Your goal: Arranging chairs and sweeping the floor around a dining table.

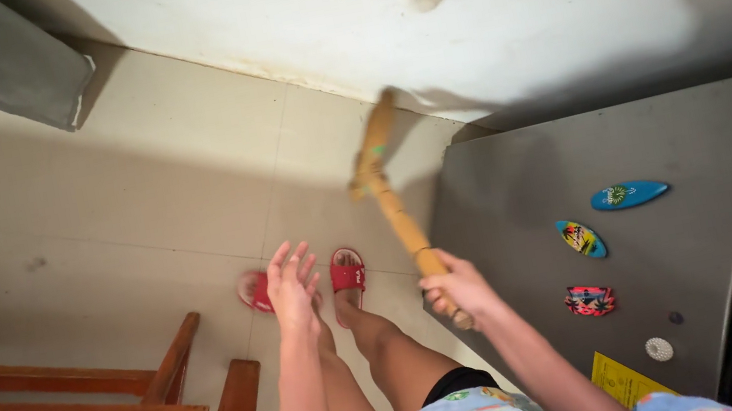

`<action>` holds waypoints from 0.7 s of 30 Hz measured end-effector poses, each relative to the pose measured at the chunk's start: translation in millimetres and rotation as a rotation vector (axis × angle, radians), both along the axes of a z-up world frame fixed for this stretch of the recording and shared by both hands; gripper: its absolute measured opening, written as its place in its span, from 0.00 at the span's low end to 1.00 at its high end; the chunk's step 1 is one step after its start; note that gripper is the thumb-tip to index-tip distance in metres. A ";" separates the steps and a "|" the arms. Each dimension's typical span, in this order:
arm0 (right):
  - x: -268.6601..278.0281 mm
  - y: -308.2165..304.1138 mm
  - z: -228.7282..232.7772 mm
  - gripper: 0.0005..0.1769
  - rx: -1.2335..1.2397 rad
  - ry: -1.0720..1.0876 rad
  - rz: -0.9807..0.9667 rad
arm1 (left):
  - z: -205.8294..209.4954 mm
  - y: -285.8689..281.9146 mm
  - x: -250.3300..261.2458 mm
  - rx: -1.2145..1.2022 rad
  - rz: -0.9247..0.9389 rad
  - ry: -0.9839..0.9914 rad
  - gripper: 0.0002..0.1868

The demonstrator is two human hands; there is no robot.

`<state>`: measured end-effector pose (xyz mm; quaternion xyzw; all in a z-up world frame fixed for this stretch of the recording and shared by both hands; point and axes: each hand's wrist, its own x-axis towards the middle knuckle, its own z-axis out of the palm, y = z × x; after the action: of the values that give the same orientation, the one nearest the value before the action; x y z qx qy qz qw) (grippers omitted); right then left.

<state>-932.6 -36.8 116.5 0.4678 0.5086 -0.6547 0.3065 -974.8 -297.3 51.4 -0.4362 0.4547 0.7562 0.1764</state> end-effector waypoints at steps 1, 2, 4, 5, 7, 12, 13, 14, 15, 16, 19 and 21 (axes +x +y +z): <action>0.0 10.5 -6.1 0.36 0.003 -0.003 -0.003 | 0.3 1.5 -3.2 0.003 -0.003 -0.003 0.22; -0.4 20.8 -12.2 0.31 0.032 -0.013 -0.062 | 0.5 2.7 -6.8 0.002 -0.024 -0.004 0.22; -1.9 49.5 -43.4 0.28 0.068 -0.024 -0.125 | -0.7 5.2 -13.6 0.007 -0.049 -0.006 0.22; -2.4 66.1 -69.2 0.21 0.053 -0.007 -0.142 | -2.1 4.3 -16.5 0.007 -0.065 -0.002 0.22; -11.3 95.3 -124.3 0.15 0.038 0.013 -0.163 | -5.0 -0.6 -23.4 0.009 -0.086 0.004 0.22; -73.8 124.1 -265.3 0.02 0.025 -0.113 -0.219 | -18.7 -36.1 -35.9 0.012 -0.079 -0.002 0.22; -88.9 115.6 -288.7 0.02 0.025 -0.115 -0.215 | -22.2 -48.2 -36.9 0.011 -0.074 -0.004 0.22; -103.9 106.8 -312.0 0.05 0.080 -0.081 -0.149 | -25.6 -60.6 -37.9 -0.002 -0.072 -0.006 0.22; -118.1 98.0 -335.2 0.11 0.135 -0.048 -0.080 | -28.7 -72.6 -37.8 -0.014 -0.069 -0.011 0.22; -130.5 71.3 -347.5 0.11 0.134 -0.052 -0.074 | -31.1 -84.8 -38.0 -0.015 -0.063 -0.015 0.22; -161.7 -16.5 -369.7 0.13 0.325 0.054 0.147 | -30.5 -121.2 -41.2 -0.061 -0.050 -0.024 0.23; -175.0 -78.9 -367.2 0.10 0.332 0.121 0.248 | -23.3 -141.0 -46.4 -0.072 -0.021 -0.049 0.22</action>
<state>-1107.6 -115.7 -250.6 0.4057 0.6803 -0.5461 0.2726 -1021.2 -438.2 28.0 -0.4559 0.4819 0.7264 0.1796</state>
